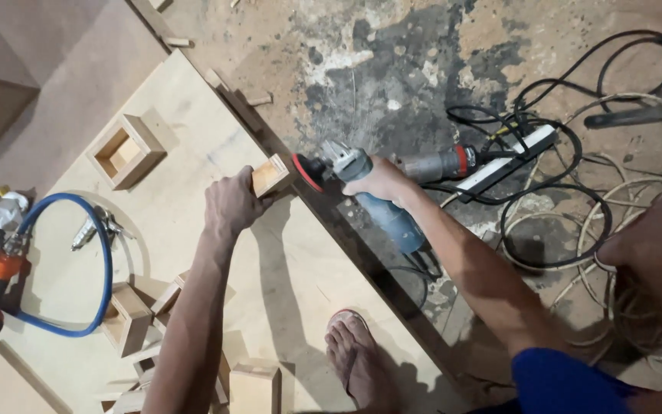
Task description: Sanding the edges and surfaces of small wooden boxes using a handheld angle grinder with a sanding disc.
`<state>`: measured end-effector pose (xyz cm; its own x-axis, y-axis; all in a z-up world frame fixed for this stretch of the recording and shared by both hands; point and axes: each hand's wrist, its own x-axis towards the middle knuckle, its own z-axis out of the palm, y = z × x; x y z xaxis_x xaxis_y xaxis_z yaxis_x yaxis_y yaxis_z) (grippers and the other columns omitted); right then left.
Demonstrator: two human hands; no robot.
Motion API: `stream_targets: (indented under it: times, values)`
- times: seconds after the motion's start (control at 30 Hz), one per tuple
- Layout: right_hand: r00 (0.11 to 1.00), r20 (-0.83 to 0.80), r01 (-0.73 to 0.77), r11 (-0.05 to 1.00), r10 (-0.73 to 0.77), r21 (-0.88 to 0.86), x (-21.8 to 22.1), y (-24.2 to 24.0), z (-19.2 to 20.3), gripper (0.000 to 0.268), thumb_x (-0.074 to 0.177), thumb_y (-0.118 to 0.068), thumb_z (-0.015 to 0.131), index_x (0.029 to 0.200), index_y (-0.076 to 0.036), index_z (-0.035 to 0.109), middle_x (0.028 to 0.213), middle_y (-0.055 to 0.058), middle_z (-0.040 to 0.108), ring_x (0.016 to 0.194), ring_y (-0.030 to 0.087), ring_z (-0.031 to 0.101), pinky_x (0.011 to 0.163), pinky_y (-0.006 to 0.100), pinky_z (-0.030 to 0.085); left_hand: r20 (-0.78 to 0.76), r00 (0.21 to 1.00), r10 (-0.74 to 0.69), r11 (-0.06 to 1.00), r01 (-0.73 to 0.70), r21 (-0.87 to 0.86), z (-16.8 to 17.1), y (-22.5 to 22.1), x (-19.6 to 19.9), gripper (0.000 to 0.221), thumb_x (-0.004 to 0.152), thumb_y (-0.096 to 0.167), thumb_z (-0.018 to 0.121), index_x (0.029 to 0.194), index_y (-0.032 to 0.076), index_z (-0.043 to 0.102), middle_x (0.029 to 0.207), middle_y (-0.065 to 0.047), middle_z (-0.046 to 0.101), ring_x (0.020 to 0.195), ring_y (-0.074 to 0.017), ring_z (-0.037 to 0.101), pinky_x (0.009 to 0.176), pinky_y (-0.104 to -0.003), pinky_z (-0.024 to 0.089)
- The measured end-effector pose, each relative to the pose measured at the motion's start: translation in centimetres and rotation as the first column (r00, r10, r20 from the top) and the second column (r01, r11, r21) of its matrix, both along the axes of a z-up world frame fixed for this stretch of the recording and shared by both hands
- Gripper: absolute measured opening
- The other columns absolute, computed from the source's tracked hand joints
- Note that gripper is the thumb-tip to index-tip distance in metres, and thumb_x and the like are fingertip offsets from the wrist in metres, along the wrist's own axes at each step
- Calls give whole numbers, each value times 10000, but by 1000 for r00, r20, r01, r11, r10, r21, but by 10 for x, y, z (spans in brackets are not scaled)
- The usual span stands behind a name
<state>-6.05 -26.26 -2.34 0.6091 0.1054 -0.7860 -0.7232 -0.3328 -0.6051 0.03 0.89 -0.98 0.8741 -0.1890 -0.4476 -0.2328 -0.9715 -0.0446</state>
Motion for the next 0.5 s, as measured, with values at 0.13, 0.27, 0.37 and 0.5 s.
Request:
stream_targets:
  times: [0.13, 0.27, 0.37, 0.5]
  values:
    - [1000, -12, 1, 999, -2, -46, -11, -16, -42, 812, 701, -367, 826, 1400, -118, 493, 1362, 137, 551, 1233, 363, 528, 1006, 565, 428, -7, 1000, 14, 1000, -14, -9, 0, 0, 2, 573, 670, 606, 714, 946, 143, 522, 793, -222, 656, 859, -457, 669, 748, -508, 533]
    - [997, 9, 77, 997, -77, -6, -17, -18, -47, 868, 645, -295, 841, 1334, -40, 380, 1279, 172, 524, 1095, 350, 535, 912, 539, 443, -2, 1000, -10, 1000, 10, -15, 10, -3, -2, 557, 679, 586, 717, 962, 150, 519, 818, -200, 669, 869, -424, 684, 766, -491, 540]
    - [988, 40, 147, 984, -152, 97, -9, -6, -41, 483, 683, -168, 834, 1101, -26, 637, 955, 189, 709, 765, 345, 710, 712, 494, 581, -9, 999, -31, 999, 31, -30, 6, 2, -1, 540, 685, 568, 720, 969, 154, 520, 816, -188, 668, 869, -411, 689, 759, -488, 545]
    - [983, 31, 172, 973, -179, 154, -3, 6, 7, 419, 682, -141, 838, 1039, -36, 646, 855, 188, 714, 725, 318, 720, 680, 464, 612, 25, 997, -77, 995, 78, -61, -1, 5, 0, 539, 671, 560, 743, 947, 146, 535, 788, -191, 658, 840, -412, 691, 722, -499, 549]
